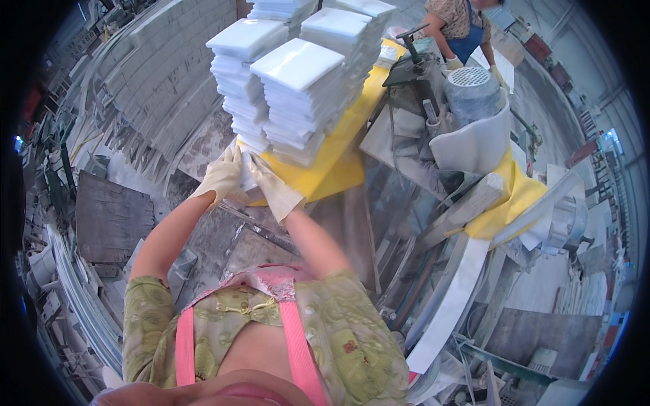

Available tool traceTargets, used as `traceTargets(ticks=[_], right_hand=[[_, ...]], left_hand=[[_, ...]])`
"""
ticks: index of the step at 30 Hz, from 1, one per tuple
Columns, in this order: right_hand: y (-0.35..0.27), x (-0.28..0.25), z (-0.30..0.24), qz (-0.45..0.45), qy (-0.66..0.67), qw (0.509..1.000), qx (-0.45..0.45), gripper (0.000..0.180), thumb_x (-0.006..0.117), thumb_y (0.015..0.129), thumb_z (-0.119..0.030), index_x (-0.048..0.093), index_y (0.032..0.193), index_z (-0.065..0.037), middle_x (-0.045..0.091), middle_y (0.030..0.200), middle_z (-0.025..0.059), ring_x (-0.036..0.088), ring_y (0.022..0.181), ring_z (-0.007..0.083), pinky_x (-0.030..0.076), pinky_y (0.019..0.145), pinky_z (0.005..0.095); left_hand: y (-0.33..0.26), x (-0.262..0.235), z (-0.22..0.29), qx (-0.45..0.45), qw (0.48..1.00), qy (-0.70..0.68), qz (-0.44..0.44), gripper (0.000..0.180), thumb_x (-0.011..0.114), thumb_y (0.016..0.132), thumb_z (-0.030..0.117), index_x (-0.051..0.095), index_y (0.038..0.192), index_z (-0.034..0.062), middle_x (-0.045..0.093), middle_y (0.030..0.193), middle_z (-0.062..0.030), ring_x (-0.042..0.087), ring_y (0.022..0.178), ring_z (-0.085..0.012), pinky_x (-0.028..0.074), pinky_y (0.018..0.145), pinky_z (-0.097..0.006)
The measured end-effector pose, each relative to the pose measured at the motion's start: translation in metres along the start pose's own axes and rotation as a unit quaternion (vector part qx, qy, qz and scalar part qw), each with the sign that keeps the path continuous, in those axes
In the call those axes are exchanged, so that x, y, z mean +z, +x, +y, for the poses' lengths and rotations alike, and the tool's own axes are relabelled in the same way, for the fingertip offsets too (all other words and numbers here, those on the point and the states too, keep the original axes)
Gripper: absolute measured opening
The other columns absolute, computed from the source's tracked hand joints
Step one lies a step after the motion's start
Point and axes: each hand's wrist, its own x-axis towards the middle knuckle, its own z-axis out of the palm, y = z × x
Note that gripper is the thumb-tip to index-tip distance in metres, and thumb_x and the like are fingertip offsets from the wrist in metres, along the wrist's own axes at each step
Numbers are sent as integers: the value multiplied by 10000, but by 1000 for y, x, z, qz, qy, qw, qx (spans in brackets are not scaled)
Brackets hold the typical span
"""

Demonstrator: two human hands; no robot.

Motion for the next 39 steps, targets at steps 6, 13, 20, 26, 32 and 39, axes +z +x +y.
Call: traceTargets(ticks=[6,13,20,26,32,39], right_hand=[[1,-1,-6,-11,-17,1000,16,658,403,1077,-463,342,1581,-43,310,1654,128,238,1549,233,181,1256,337],[22,1,45,4,-80,997,5,656,406,1077,-457,365,1565,-21,395,1603,152,316,1512,238,230,1242,358],[39,-3,85,74,290,953,53,649,387,1081,-454,402,1535,9,440,1576,157,345,1499,256,249,1232,375],[1,29,52,234,195,950,68,644,361,1081,-481,380,1531,-19,434,1548,160,427,1428,285,351,1178,447],[-18,59,49,290,226,920,136,639,388,1075,-469,355,1539,-31,432,1542,165,435,1416,310,370,1157,477],[-7,103,38,257,32,964,61,601,430,1075,-353,306,1554,-12,398,1552,179,409,1432,309,356,1175,464]], left_hand=[[2,-10,4,0,1000,-7,-22,1206,806,598,349,220,1523,-155,575,1331,-289,598,1229,-391,481,1052,-393],[3,26,-15,32,984,-114,130,1072,831,594,394,381,1458,-54,605,1260,-265,600,1171,-418,478,1021,-458],[17,62,-20,83,935,-265,219,898,839,550,354,489,1291,-15,629,1161,-226,613,1110,-368,444,989,-456],[2,41,-43,106,945,-289,113,1095,869,502,331,390,1404,-65,609,1189,-199,596,1145,-330,407,1028,-430],[1,45,-68,144,930,-324,92,1176,874,486,358,353,1456,-57,595,1203,-190,581,1170,-333,414,1029,-421],[5,41,-103,192,925,-319,76,1262,869,475,469,334,1488,-59,579,1237,-229,571,1179,-367,437,1044,-410]])
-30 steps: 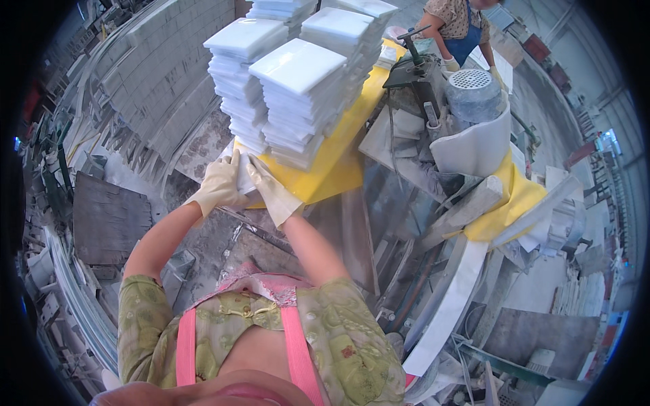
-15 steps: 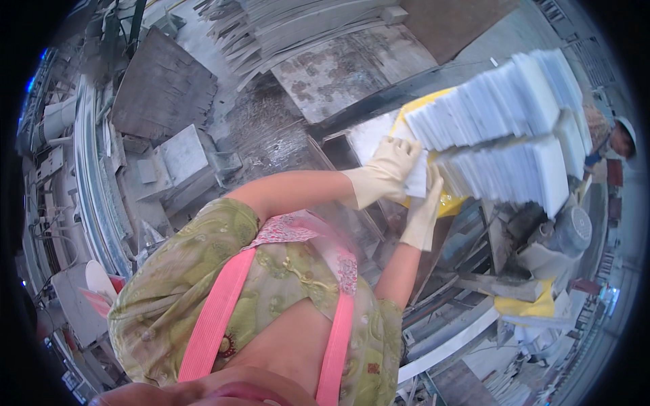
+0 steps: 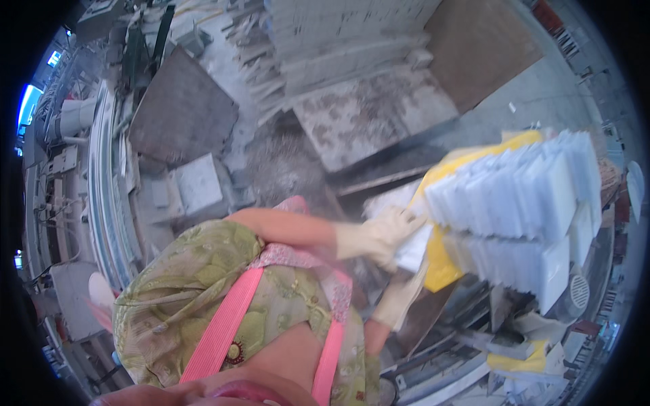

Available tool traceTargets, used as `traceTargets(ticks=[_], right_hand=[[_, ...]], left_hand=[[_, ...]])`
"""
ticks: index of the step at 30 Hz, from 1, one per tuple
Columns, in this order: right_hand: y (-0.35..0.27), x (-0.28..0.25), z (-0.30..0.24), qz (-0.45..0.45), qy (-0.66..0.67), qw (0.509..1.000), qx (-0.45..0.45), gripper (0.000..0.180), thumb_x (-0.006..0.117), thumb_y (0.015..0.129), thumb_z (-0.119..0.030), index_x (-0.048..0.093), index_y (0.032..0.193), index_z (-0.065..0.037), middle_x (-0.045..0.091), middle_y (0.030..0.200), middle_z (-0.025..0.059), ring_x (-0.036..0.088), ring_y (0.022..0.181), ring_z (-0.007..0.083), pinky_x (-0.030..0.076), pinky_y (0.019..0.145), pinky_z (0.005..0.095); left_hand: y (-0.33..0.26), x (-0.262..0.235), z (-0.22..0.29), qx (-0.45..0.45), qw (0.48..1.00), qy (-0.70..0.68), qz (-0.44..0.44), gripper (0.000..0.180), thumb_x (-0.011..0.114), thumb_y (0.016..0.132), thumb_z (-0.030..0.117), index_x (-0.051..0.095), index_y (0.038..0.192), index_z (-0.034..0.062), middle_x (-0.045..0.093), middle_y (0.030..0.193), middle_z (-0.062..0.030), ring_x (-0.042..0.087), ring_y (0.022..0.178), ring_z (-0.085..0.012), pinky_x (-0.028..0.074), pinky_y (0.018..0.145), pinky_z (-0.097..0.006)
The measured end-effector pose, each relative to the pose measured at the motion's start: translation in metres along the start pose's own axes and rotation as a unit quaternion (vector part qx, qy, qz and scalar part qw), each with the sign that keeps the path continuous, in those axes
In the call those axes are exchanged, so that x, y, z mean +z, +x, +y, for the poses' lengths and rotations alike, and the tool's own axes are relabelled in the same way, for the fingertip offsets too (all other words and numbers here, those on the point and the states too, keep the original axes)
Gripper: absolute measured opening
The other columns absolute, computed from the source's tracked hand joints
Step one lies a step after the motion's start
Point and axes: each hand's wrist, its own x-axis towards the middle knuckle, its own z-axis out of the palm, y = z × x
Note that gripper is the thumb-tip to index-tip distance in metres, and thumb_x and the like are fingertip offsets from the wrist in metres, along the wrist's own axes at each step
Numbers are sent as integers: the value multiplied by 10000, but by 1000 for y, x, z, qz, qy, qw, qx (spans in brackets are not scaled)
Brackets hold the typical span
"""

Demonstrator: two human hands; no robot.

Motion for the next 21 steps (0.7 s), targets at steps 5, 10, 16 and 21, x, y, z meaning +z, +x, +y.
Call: traceTargets(ticks=[5,10,16,21], right_hand=[[-17,66,-56,41,93,995,26,694,485,1054,-347,219,1585,11,342,1586,195,370,1461,315,335,1192,452],[36,158,-59,-120,253,955,-92,985,732,911,-331,135,1612,19,216,1649,182,295,1502,307,276,1222,441],[163,353,-49,-51,32,997,-45,1099,888,687,-159,257,1575,-11,392,1544,168,437,1398,287,368,1149,411],[288,544,-91,-146,-336,900,-235,1033,922,599,-302,391,1432,2,517,1335,181,557,1228,320,465,1014,409]], left_hand=[[-4,-61,-33,37,998,-26,-51,1250,863,503,442,325,1509,-68,513,1349,-281,512,1264,-400,380,1107,-442],[18,-140,-125,79,994,15,-70,1249,859,514,402,304,1521,-84,484,1395,-297,480,1314,-411,357,1124,-439],[59,-270,-317,163,979,79,-89,1116,847,546,375,398,1462,-75,568,1260,-265,575,1177,-381,439,1031,-434],[77,-418,-436,236,950,192,-77,785,828,595,407,529,1194,-3,639,1009,-164,664,968,-340,498,886,-454]])
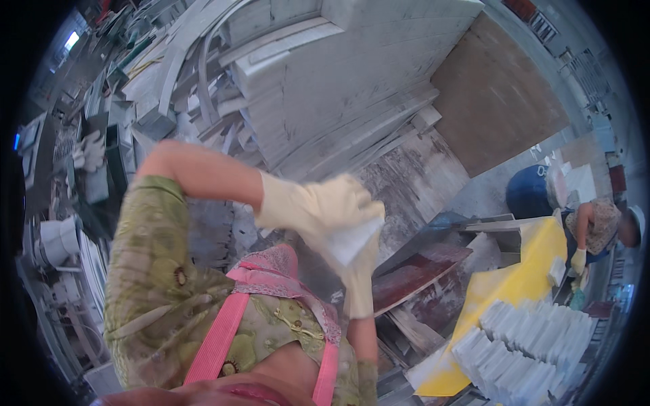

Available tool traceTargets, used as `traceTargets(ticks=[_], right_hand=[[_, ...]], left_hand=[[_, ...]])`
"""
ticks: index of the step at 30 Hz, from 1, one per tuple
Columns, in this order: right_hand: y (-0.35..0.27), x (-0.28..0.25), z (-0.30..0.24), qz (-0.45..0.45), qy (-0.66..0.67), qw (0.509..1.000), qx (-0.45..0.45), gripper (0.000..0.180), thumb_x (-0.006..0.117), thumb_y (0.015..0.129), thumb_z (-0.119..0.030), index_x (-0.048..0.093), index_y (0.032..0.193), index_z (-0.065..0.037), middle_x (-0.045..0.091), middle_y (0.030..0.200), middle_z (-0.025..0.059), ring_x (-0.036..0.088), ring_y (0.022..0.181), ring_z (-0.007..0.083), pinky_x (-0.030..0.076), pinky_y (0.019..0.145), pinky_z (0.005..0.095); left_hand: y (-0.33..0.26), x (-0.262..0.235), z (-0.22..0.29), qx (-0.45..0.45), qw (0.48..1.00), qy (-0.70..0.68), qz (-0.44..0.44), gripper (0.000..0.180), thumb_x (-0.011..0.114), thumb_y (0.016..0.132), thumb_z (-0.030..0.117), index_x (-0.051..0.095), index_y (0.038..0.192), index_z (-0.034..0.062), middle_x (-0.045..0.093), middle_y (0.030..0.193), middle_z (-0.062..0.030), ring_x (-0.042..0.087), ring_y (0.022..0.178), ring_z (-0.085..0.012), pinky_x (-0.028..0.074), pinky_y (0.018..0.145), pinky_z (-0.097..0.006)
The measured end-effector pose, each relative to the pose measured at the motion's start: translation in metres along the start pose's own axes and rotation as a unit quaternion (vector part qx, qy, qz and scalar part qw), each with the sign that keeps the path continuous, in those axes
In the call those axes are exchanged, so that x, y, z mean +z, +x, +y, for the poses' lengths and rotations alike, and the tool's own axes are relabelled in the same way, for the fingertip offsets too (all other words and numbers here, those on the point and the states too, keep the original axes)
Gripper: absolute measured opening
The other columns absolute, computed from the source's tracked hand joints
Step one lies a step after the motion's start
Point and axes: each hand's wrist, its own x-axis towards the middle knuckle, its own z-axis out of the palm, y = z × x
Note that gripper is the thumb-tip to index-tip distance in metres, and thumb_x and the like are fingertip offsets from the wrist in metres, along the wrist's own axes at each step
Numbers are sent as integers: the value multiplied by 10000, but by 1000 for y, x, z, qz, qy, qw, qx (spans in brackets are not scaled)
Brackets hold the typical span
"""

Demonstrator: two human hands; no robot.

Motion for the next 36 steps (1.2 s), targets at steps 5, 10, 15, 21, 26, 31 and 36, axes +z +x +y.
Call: traceTargets(ticks=[5,10,15,21,26,31,36], right_hand=[[151,45,-46,125,28,989,-75,1084,952,577,-328,355,1426,-18,514,1335,172,558,1249,308,499,1034,405],[276,63,-77,213,148,961,-97,1152,962,569,-230,305,1495,-38,511,1374,190,538,1283,323,473,1076,411],[352,77,-99,207,158,958,-122,1287,961,587,-168,155,1569,44,389,1517,272,424,1412,391,373,1187,424],[377,95,-90,186,117,974,-47,1340,963,596,-223,103,1574,90,317,1571,298,345,1465,406,296,1232,411],[387,103,-80,195,93,976,-34,1336,979,569,-292,180,1556,126,374,1530,318,385,1442,394,314,1211,412],[392,101,-79,176,131,975,-22,1304,973,574,-302,219,1543,139,373,1529,329,397,1434,400,316,1207,404],[391,100,-83,123,131,984,0,1332,930,658,-352,82,1577,103,223,1621,310,245,1517,396,228,1250,388]], left_hand=[[-22,-108,-108,-57,981,176,-66,797,835,565,255,498,1246,16,644,1066,-162,668,1016,-340,508,924,-436],[-18,-198,-196,-107,943,295,-113,1003,889,556,173,427,1440,62,602,1281,-189,616,1190,-361,494,1067,-413],[-12,-236,-271,-71,930,344,-112,1031,829,720,324,295,1586,157,584,1388,-172,624,1199,-358,511,1020,-418],[-10,-231,-313,-122,944,283,-116,1245,919,485,149,319,1576,166,550,1413,-121,574,1275,-335,522,1060,-420],[0,-235,-324,-161,938,244,-185,1299,933,508,170,244,1608,126,447,1538,-155,503,1370,-330,467,1142,-385],[2,-239,-334,-153,946,228,-170,1270,913,528,145,245,1609,148,529,1436,-135,551,1298,-344,493,1089,-456],[-13,-237,-342,-102,961,232,-114,1153,889,570,114,328,1577,106,472,1512,-154,497,1365,-345,437,1153,-438]])
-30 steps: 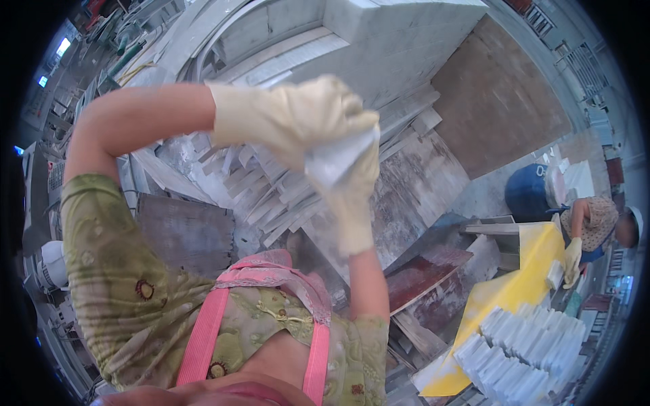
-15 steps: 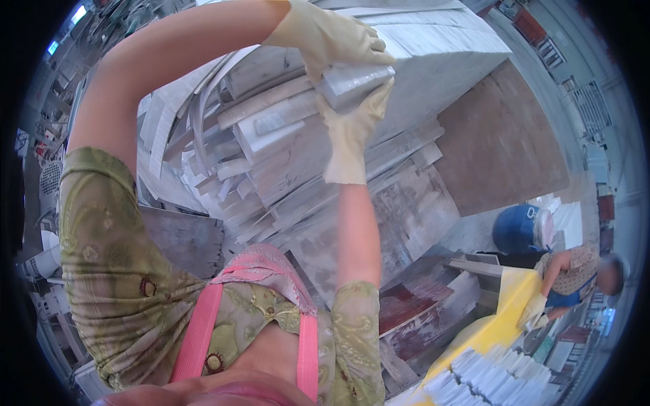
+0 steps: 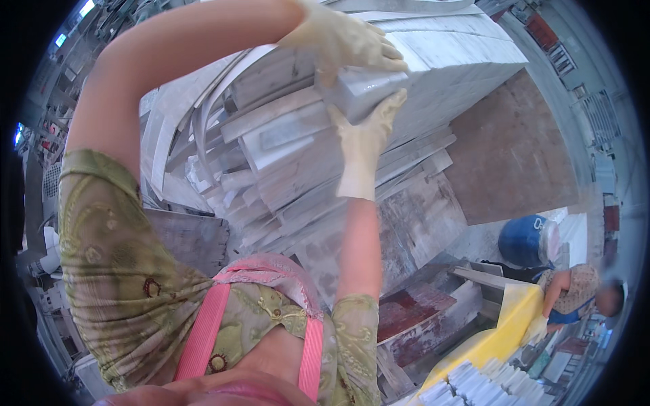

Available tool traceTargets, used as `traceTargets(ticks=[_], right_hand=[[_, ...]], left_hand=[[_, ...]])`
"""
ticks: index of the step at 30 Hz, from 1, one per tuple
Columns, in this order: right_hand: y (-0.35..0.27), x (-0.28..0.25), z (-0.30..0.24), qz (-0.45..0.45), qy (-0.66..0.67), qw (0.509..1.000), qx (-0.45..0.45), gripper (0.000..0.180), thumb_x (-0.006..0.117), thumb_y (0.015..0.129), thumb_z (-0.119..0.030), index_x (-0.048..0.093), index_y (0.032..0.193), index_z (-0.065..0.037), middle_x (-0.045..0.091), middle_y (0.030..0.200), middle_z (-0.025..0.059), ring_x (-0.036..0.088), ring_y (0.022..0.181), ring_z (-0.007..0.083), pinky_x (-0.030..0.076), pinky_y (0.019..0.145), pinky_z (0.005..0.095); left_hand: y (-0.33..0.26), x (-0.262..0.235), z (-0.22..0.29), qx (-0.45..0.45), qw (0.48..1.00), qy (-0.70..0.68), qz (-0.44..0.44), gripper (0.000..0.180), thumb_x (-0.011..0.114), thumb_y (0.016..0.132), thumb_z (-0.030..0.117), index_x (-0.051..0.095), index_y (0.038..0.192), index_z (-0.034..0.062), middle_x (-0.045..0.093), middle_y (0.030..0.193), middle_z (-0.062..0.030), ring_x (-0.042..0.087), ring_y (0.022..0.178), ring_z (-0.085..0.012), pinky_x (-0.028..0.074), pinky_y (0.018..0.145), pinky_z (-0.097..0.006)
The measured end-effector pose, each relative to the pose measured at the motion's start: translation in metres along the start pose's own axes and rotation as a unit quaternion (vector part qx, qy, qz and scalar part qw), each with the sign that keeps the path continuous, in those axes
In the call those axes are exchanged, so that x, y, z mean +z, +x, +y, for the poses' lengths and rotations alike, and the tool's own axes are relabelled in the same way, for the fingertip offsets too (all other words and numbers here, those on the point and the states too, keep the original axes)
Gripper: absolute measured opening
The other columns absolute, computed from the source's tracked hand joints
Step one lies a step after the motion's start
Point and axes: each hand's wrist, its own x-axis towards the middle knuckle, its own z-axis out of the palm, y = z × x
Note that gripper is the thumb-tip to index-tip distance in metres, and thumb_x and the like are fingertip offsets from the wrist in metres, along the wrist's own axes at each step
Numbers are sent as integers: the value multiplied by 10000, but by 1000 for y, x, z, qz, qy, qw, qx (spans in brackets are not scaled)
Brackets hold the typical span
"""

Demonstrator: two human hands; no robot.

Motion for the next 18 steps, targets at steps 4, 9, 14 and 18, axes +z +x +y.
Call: traceTargets(ticks=[4,9,14,18], right_hand=[[-1,9,1,-1,-117,993,8,1369,887,724,-409,-67,1595,43,30,1684,267,63,1574,359,108,1286,357],[-2,29,8,11,252,967,31,1295,810,826,-438,-145,1611,-53,-163,1688,197,-128,1573,292,8,1287,432],[4,50,11,99,166,981,-17,1261,752,856,-549,-120,1615,-47,-141,1681,238,-105,1571,339,18,1286,448],[8,54,8,124,180,976,18,1244,708,855,-635,-66,1621,-33,-71,1676,279,-63,1569,375,21,1287,454]], left_hand=[[-47,27,7,-52,978,-30,199,837,746,720,-21,453,1502,34,436,1567,-176,396,1465,-318,323,1246,-385],[-137,42,30,-173,934,-157,270,684,685,869,148,459,1512,90,496,1520,-169,392,1451,-397,304,1222,-474],[-167,47,43,-216,900,-179,334,579,671,902,197,526,1445,57,572,1412,-209,507,1338,-382,341,1201,-470],[-174,44,61,-151,905,-178,354,581,681,869,130,541,1425,38,608,1362,-205,530,1325,-373,346,1193,-509]])
